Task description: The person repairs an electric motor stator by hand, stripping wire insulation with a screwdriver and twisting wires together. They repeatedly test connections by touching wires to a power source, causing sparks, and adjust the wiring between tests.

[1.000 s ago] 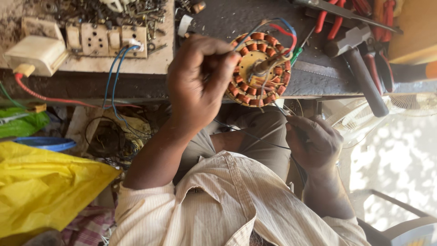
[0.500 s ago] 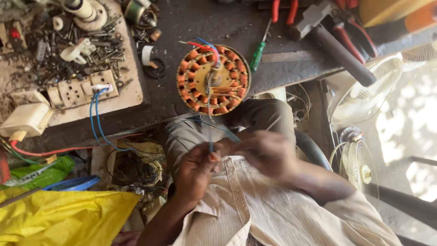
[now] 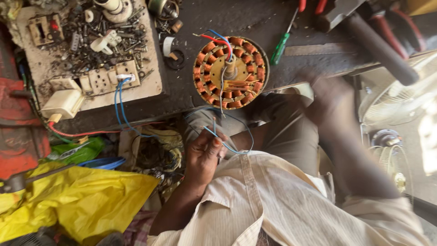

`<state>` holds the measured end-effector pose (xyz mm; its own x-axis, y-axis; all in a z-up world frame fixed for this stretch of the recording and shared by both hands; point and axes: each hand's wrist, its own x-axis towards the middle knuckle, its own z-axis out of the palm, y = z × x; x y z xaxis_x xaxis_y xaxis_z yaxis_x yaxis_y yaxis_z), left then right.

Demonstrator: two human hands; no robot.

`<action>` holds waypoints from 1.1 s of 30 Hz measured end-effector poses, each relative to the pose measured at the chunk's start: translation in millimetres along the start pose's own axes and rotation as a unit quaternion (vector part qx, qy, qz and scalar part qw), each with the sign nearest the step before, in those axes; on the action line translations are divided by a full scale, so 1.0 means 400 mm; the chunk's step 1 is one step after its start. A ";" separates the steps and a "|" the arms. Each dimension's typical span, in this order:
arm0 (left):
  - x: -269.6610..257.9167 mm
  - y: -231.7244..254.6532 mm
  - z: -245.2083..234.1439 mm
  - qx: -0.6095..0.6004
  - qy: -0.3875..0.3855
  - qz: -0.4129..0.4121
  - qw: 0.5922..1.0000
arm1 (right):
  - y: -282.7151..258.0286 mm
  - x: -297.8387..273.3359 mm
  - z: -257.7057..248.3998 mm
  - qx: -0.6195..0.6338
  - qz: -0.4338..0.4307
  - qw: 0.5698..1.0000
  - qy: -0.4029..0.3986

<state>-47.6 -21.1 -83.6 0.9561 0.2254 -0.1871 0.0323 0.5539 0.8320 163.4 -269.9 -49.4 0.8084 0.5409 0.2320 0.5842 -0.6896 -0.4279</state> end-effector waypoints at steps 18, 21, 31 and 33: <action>0.019 -0.035 -0.044 0.015 0.036 0.029 0.999 | 0.124 0.052 -0.092 -0.117 -0.198 0.973 -0.003; 0.019 -0.041 -0.043 0.009 0.040 0.023 0.999 | 0.139 0.049 -0.090 -0.119 -0.215 0.969 0.013; 0.015 -0.053 -0.040 0.050 0.035 0.040 0.997 | 0.030 -0.003 -0.013 0.324 0.062 0.926 0.181; 0.013 -0.057 -0.039 0.076 0.028 0.040 0.996 | -0.026 0.017 -0.005 0.374 0.016 0.913 0.164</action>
<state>-48.1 -20.1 -111.7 0.9401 0.3100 -0.1416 0.0042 0.4049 0.9144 162.9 -260.0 -41.8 0.8740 0.2691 0.4046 0.4465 -0.1158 -0.8873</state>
